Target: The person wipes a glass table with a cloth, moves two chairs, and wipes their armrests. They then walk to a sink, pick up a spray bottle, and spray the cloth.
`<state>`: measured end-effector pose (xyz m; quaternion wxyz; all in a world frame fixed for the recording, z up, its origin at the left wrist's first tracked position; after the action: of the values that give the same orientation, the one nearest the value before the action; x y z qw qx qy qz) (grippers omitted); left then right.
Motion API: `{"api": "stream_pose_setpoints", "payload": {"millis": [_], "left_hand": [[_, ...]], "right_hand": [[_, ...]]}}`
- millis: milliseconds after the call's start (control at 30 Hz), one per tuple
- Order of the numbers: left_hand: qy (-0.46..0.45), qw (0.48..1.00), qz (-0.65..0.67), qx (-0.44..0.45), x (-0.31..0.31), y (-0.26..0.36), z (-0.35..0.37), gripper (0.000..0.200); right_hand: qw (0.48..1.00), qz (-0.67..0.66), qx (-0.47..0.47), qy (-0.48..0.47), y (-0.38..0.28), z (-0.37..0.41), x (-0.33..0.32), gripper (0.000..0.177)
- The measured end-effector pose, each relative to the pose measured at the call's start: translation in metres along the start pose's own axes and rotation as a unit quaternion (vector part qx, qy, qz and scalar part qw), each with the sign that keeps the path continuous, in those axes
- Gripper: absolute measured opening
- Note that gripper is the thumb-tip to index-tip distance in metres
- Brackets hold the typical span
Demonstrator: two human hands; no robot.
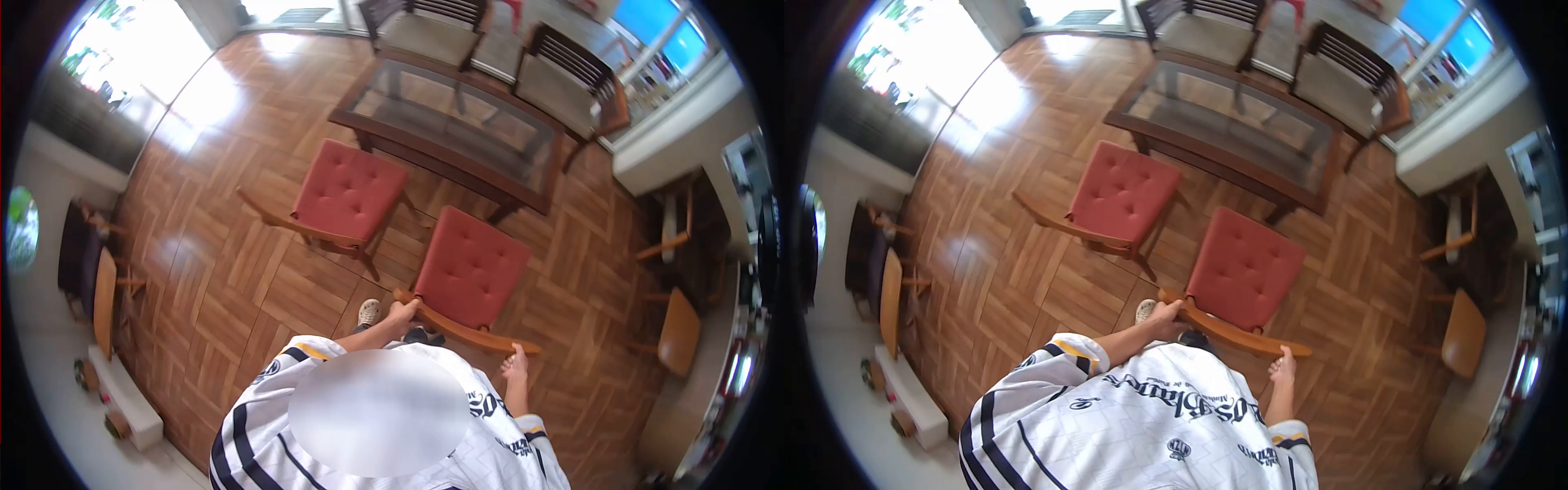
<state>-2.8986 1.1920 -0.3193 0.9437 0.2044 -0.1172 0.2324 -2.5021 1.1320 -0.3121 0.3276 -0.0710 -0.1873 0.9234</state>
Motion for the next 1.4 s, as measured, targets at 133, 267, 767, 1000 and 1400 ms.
{"api": "stream_pose_setpoints", "payload": {"millis": [133,267,767,1000,1400], "left_hand": [[0.025,0.997,-0.057,0.053,0.032,0.045,0.018,0.042],[0.052,0.992,-0.097,0.067,0.015,0.069,0.008,0.062],[0.252,0.929,0.065,0.261,-0.239,0.248,0.029,0.058],[0.255,0.937,0.038,0.236,-0.239,0.247,0.011,0.056],[0.219,0.941,0.052,0.252,-0.214,0.257,0.05,0.048]], "right_hand": [[1.0,0.016,-0.017,0.004,-0.032,-0.006,0.016,0.047],[0.999,0.048,-0.011,0.017,-0.05,-0.021,0.016,0.045],[0.997,0.042,-0.048,0.05,-0.004,0.013,0.074,0.038],[0.995,0.077,0.0,0.06,0.0,0.019,0.077,0.044],[0.996,0.079,-0.05,-0.008,0.007,-0.009,0.08,0.06]]}}
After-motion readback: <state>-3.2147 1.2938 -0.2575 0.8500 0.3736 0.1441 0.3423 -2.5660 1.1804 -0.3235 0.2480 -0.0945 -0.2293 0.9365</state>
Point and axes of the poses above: each hand's wrist, its own z-axis away from the middle knuckle, its own x-axis out of the palm, y = z × x, the point moved 10 cm from there along -z, towards the middle knuckle, and after that the axes turned 6 degrees about -z, right-handed, at the moved point
